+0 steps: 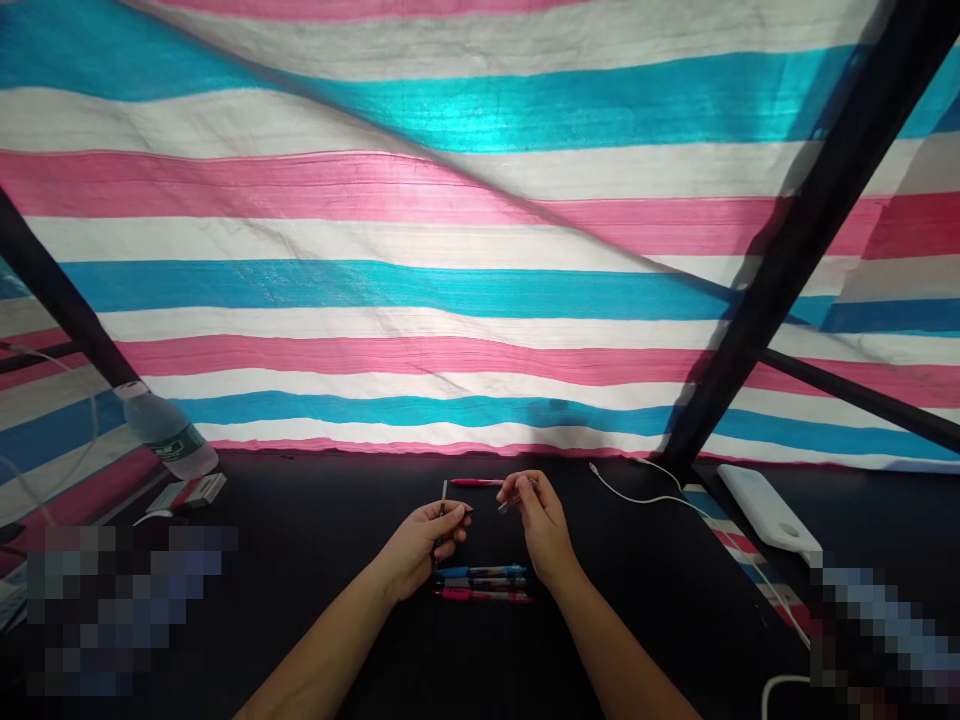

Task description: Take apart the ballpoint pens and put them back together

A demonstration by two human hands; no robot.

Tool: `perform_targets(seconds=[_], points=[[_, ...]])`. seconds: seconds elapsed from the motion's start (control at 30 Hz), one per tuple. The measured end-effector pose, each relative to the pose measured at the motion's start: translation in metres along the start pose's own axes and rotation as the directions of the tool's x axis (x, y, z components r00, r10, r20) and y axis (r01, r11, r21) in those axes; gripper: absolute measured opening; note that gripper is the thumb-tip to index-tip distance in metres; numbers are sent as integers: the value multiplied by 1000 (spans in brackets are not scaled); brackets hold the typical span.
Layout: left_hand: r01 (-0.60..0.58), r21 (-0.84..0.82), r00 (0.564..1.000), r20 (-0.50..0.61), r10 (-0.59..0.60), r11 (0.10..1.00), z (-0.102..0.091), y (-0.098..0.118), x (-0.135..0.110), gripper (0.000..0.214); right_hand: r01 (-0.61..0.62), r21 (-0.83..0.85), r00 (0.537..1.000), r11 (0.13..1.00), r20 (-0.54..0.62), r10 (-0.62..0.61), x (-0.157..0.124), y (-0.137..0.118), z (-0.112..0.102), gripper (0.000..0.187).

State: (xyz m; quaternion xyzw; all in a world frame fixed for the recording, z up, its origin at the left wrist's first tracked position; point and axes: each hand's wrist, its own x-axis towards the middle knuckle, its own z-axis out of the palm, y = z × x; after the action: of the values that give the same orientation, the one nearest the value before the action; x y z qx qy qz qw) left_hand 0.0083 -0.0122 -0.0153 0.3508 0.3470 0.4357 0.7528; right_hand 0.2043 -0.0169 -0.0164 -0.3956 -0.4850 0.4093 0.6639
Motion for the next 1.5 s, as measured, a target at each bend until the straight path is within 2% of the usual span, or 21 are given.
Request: perform_targets(seconds=[0.1, 0.2, 0.27, 0.33, 0.4, 0.53, 0.67, 0.8, 0.97, 1.13, 1.3, 1.4, 1.5], points=[[-104, 138, 995, 9, 103, 985, -2, -2, 1, 36, 9, -167, 989, 986, 144, 15, -5, -3, 1, 26], [-137, 231, 990, 15, 137, 963, -1, -2, 0, 36, 126, -389, 940, 913, 341, 16, -11, -5, 4, 22], [-140, 261, 990, 22, 139, 955, 1, -1, -1, 35, 174, -447, 922, 878, 388, 15, -14, -6, 7, 18], [-138, 278, 990, 8, 142, 950, 2, 0, -1, 36, 137, -453, 938, 881, 346, 32, -13, -6, 8, 19], [-150, 274, 987, -13, 159, 950, 1, 0, -1, 36, 30, -387, 959, 922, 270, 82, -10, -4, 7, 24], [-176, 165, 982, -39, 185, 970, -1, 2, 2, 38, -192, -89, 965, 977, 162, 204, -2, 0, 4, 34], [-134, 19, 990, -43, 135, 991, 0, 4, 2, 43, -372, 152, 925, 916, 148, 351, 2, 2, 3, 39], [-105, -50, 994, -37, 104, 993, 1, 5, 1, 43, -445, 267, 894, 855, 189, 406, 2, 0, 3, 37], [-97, -60, 995, -31, 95, 993, 1, 7, 0, 41, -459, 306, 888, 834, 198, 416, 1, -2, 3, 34], [-80, -14, 995, -57, 80, 997, 1, 9, -1, 43, -424, 245, 904, 872, 178, 389, -1, -1, 3, 37], [-136, 134, 988, -53, 144, 982, 0, 6, 0, 41, -296, -7, 942, 955, 161, 293, -5, -4, 7, 38], [-163, 210, 984, -36, 174, 964, 1, 6, -1, 40, -215, -144, 949, 966, 202, 241, -7, -6, 10, 41], [-168, 241, 982, -46, 184, 956, 3, 7, -3, 42, -174, -210, 953, 962, 209, 218, -7, -7, 10, 42]])
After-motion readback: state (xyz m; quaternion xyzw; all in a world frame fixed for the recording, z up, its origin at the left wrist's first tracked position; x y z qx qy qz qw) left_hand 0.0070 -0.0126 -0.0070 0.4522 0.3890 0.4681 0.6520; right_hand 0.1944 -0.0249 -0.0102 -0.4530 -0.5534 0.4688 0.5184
